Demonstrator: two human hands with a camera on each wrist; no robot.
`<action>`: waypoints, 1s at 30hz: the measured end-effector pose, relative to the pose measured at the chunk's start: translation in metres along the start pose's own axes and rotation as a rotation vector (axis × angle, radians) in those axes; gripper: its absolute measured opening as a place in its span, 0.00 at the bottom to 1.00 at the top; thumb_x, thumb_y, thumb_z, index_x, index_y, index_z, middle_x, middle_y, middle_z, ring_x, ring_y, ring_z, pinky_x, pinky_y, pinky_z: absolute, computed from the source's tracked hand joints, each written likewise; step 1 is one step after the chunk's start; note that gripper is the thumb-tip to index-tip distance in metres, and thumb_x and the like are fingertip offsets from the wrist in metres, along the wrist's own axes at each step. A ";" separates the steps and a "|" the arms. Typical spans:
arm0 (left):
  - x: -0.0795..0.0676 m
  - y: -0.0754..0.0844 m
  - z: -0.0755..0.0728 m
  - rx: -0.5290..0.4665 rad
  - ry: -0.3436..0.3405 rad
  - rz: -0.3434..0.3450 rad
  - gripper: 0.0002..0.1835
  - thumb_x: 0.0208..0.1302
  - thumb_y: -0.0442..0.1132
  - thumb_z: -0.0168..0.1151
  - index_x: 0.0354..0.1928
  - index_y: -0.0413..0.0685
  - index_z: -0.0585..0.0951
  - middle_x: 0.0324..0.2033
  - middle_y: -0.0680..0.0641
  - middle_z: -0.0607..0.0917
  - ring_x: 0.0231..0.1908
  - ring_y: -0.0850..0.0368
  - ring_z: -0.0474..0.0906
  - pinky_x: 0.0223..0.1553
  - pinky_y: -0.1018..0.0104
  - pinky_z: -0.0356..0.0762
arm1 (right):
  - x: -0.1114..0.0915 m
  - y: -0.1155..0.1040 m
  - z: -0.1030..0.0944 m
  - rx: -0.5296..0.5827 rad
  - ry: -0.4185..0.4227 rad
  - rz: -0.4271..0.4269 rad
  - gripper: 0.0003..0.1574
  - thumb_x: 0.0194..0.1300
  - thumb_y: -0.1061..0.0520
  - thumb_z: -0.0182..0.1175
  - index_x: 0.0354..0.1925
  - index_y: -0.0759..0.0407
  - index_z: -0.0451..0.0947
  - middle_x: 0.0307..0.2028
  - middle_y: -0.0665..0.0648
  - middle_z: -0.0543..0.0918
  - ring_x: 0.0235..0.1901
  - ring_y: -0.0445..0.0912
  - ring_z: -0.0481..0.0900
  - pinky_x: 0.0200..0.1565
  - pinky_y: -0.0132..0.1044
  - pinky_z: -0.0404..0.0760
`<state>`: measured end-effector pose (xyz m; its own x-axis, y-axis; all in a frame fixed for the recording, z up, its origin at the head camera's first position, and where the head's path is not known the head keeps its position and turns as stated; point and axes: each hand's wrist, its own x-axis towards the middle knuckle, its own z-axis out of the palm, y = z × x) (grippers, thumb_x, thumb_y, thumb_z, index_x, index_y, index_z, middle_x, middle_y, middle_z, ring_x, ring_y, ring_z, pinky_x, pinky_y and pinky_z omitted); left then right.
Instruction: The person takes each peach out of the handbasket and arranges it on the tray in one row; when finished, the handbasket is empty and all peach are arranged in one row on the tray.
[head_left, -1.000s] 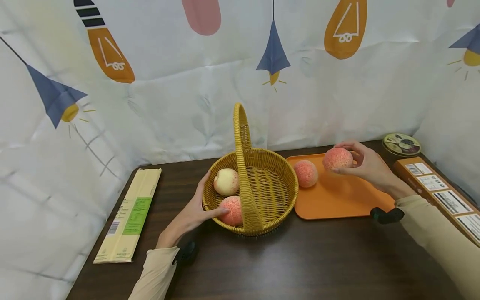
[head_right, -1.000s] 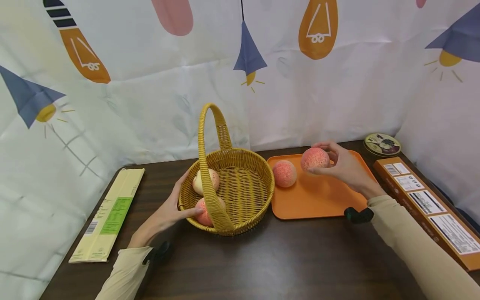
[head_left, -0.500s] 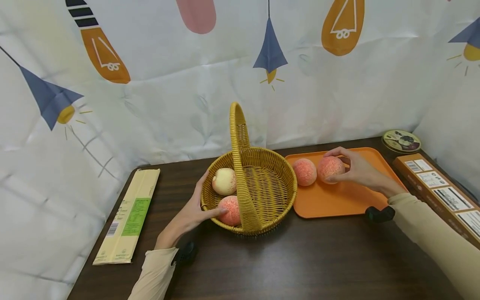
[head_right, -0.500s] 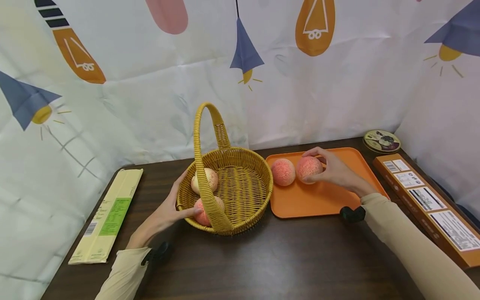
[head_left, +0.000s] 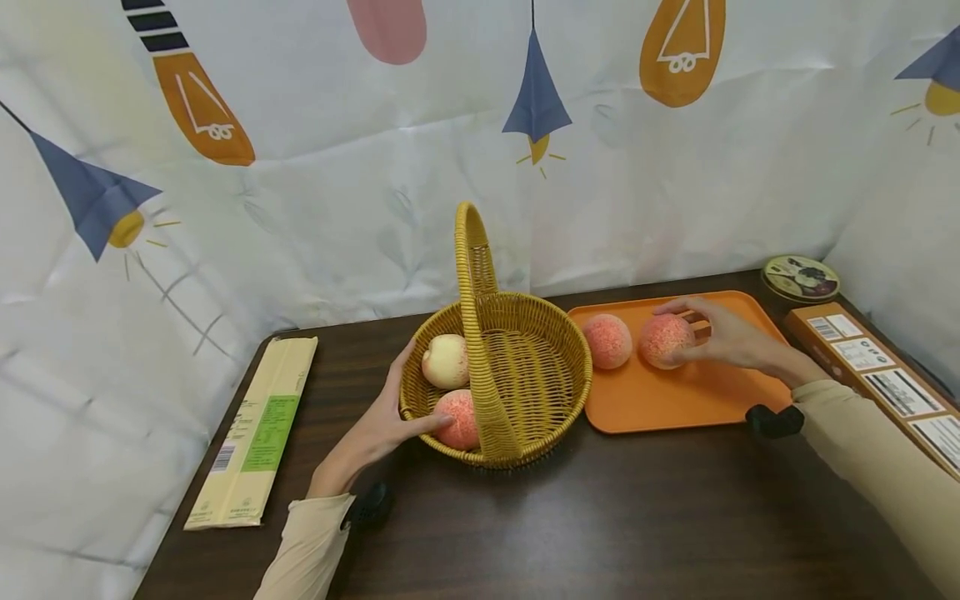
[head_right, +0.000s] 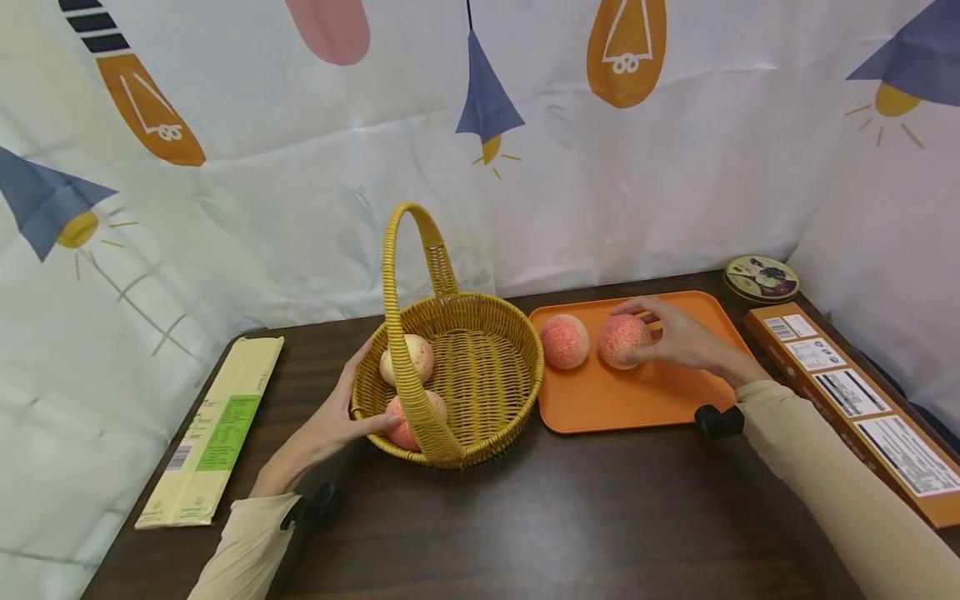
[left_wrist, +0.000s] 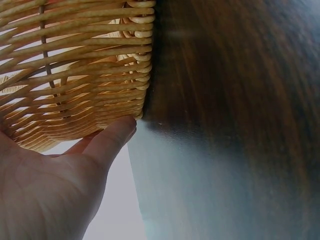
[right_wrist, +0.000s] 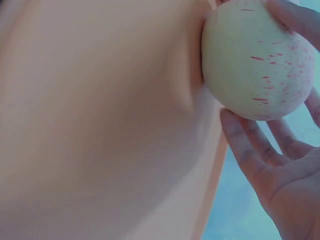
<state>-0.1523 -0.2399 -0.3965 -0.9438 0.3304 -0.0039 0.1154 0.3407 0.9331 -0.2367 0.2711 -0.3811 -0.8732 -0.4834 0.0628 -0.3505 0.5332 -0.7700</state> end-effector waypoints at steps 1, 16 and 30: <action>0.000 0.000 0.000 -0.001 0.000 0.002 0.67 0.62 0.44 0.77 0.85 0.59 0.34 0.80 0.37 0.47 0.76 0.37 0.57 0.71 0.39 0.59 | 0.001 -0.001 -0.001 -0.004 -0.004 -0.010 0.38 0.62 0.64 0.75 0.67 0.65 0.72 0.66 0.66 0.72 0.63 0.63 0.69 0.55 0.35 0.77; -0.005 -0.003 0.003 0.001 0.000 -0.017 0.67 0.62 0.46 0.78 0.85 0.61 0.34 0.80 0.36 0.47 0.76 0.37 0.57 0.72 0.39 0.58 | 0.005 0.001 0.004 0.016 -0.018 -0.015 0.39 0.61 0.61 0.77 0.68 0.62 0.74 0.66 0.64 0.74 0.63 0.61 0.70 0.61 0.65 0.74; 0.000 -0.001 -0.001 0.030 -0.004 -0.012 0.67 0.62 0.49 0.77 0.85 0.61 0.33 0.81 0.36 0.44 0.77 0.35 0.55 0.72 0.37 0.57 | 0.009 -0.029 0.005 -0.021 0.146 -0.205 0.37 0.65 0.67 0.72 0.69 0.60 0.73 0.65 0.59 0.74 0.63 0.41 0.72 0.67 0.52 0.70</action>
<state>-0.1525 -0.2416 -0.3966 -0.9441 0.3293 -0.0168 0.1131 0.3713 0.9216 -0.2325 0.2483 -0.3616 -0.8223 -0.4784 0.3082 -0.5309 0.4497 -0.7183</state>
